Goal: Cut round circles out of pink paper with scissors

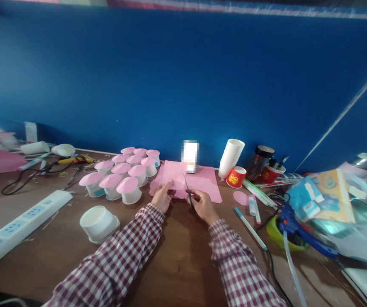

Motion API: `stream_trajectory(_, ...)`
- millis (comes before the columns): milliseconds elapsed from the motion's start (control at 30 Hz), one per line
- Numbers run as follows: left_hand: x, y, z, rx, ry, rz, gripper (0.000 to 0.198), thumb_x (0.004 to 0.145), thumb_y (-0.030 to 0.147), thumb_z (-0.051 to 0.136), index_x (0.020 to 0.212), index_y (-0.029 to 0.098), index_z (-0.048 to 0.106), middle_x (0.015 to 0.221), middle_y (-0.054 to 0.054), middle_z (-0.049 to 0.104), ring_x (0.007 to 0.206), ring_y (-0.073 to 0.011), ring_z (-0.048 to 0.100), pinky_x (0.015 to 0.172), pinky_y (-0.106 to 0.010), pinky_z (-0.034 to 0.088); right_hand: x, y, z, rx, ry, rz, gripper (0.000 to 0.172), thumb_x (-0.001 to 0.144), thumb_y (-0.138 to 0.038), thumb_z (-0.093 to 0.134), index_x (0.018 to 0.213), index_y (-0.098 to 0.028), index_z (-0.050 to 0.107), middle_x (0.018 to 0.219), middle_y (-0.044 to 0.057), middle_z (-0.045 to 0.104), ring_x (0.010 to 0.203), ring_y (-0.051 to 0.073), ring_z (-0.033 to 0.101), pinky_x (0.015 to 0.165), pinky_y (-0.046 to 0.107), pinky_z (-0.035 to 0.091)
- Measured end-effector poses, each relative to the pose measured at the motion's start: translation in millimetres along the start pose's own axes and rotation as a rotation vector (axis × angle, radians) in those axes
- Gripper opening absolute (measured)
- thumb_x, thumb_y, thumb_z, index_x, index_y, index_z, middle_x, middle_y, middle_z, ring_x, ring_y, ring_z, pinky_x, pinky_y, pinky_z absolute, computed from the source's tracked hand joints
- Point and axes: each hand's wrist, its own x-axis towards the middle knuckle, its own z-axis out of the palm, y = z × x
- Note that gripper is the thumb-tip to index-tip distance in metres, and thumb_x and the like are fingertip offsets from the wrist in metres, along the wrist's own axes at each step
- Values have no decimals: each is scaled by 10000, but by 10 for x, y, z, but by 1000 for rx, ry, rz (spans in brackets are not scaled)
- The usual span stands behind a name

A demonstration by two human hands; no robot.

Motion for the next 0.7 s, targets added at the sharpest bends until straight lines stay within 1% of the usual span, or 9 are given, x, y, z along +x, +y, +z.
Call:
stream_trajectory(300,8,-13,-7,-13,10,4,285,573,248,785,738,144,578,725,-1,603,629,-93,570,546,-214,452,-6,-5,-1,18,-15,19,533,674,-472,707,1036,-84,658,571,-9,563,493,109,495,471,254,455)
stream_trajectory(433,-12,2,1,-8,25,7,279,583,244,786,716,141,563,714,0,597,614,-84,564,544,-209,447,-6,2,-10,22,-34,26,517,684,-459,703,1042,-88,653,588,-4,569,500,109,497,478,257,457)
stream_trajectory(700,-13,3,6,29,37,6,283,584,242,782,706,138,550,712,-1,587,615,-85,559,543,-217,447,-23,-24,-10,29,-26,51,519,679,-452,710,1043,-87,649,582,-11,559,492,108,496,476,261,456)
